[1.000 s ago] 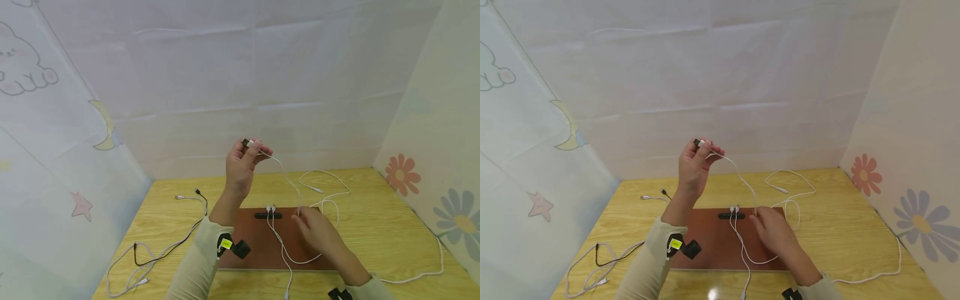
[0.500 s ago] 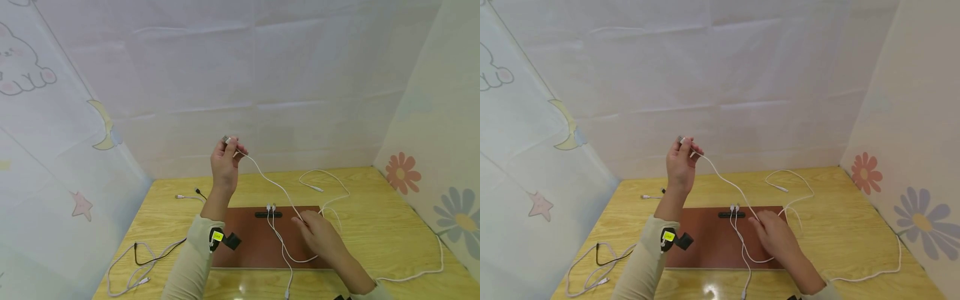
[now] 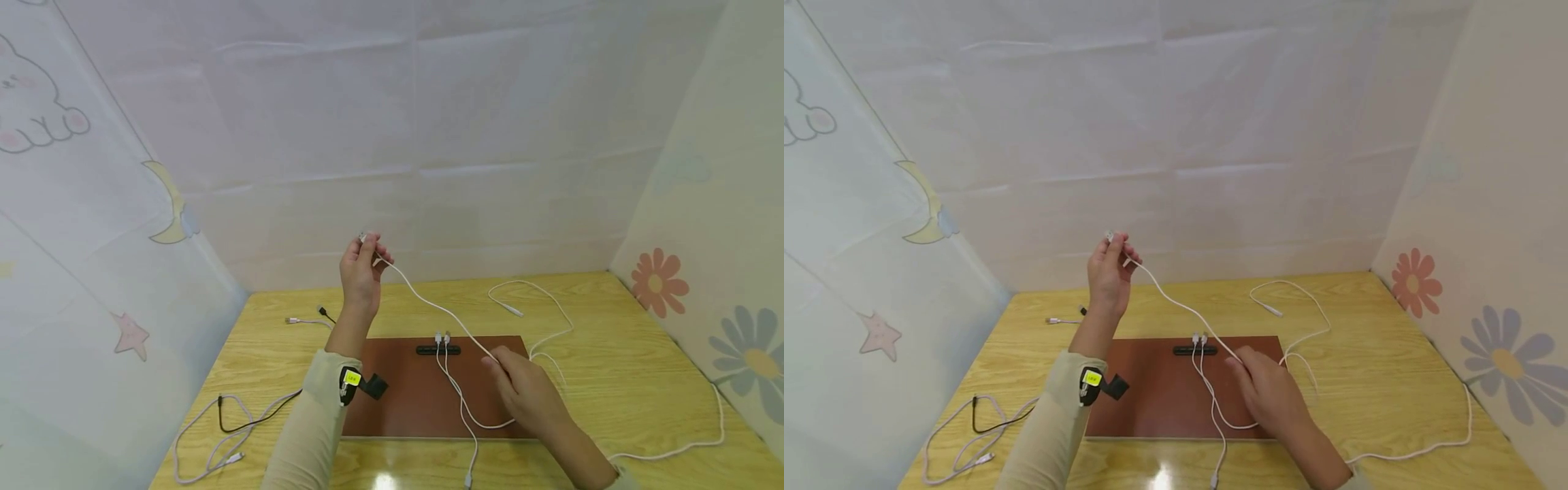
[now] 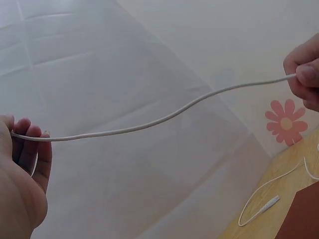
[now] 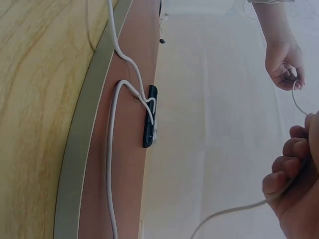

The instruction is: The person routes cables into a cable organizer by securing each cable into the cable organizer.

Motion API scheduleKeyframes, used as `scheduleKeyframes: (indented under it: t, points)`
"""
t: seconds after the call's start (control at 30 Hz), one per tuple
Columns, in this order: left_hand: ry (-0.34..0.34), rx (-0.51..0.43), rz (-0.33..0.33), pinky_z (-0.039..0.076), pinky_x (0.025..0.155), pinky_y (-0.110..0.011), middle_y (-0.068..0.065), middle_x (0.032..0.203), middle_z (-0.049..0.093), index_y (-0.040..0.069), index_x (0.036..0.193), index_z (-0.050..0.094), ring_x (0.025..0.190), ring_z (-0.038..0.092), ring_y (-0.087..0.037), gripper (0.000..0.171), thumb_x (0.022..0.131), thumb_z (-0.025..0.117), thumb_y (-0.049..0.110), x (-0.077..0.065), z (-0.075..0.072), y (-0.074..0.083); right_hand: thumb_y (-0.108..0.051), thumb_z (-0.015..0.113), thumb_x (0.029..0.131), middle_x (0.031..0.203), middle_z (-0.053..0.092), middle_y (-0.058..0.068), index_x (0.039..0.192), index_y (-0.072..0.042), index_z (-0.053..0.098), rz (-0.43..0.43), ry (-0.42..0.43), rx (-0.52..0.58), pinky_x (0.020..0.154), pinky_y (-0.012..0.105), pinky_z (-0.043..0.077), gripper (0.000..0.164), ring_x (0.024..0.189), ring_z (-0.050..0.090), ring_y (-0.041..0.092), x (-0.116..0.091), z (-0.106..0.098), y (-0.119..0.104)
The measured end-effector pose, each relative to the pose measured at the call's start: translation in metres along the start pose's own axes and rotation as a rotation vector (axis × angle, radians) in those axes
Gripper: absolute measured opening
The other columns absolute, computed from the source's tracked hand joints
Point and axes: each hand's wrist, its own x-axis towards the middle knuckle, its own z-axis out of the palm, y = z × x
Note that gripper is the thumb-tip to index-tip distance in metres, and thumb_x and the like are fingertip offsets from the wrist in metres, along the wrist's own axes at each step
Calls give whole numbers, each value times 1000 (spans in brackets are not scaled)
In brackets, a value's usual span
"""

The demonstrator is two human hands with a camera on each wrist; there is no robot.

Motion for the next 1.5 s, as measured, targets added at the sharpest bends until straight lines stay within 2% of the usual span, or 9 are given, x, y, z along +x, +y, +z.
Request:
scheduleKeyframes:
  t: [0.17,0.27,0.53,0.77,0.93,1.13,1.37,1.43,1.5]
  points:
    - [28,21,-44,55,64,-24,-1,77,60,8,97,64,66,58,-12,12,104,59,17,3,-10,-12,-12,65,99,70,56,-15,95,-14,66,-177,69,-103,51,20,42,5,61,44,-5,-5,3,3]
    - [37,35,-65,55,63,-24,0,77,60,8,97,64,65,58,-12,12,103,61,18,4,-16,-18,-20,63,101,72,63,-14,97,-15,68,-272,105,-145,50,19,44,9,62,49,-5,-7,5,6]
    - [43,102,-135,54,61,-24,-1,76,60,6,97,64,63,59,-11,12,103,61,16,6,-27,-33,-40,38,111,59,44,-20,98,-16,66,-415,135,-157,41,14,31,39,54,32,-8,-10,10,7]
    - [44,155,-212,54,61,-24,-1,75,60,7,95,63,64,59,-11,12,103,62,15,2,-36,-51,-36,36,112,66,51,-15,97,-13,68,-516,100,-118,47,14,39,42,56,42,-3,-14,15,5]
    - [41,165,-238,54,61,-25,-1,75,60,8,93,62,64,58,-11,13,103,62,16,-4,-41,-59,-32,36,112,77,61,-12,99,-12,67,-521,25,-110,52,15,43,40,62,51,-2,-19,18,3]
    - [20,176,-278,54,58,-23,-1,73,60,8,91,63,60,58,-11,14,102,62,16,-12,-45,-69,-27,56,105,65,54,-22,105,-19,67,-498,-16,-127,47,14,39,14,56,43,-11,-26,25,3]
    - [-70,298,-371,56,62,-25,-1,78,63,3,100,65,64,61,-10,20,101,66,23,-19,-50,-81,-33,45,110,72,54,-18,92,-21,69,-542,-20,-114,48,15,39,33,58,42,-5,-29,38,2]
    - [-86,327,-399,57,64,-27,-1,79,64,2,103,66,66,62,-10,24,100,67,25,-21,-53,-84,-25,55,105,73,49,-16,90,-20,68,-528,-50,-117,49,15,36,21,60,38,-4,-31,40,1]
    - [-103,350,-421,58,66,-28,-2,81,64,0,106,66,67,62,-11,27,100,67,27,-23,-56,-88,-18,69,95,74,52,-18,90,-20,68,-500,-77,-121,49,16,38,5,60,43,-6,-33,42,-1]
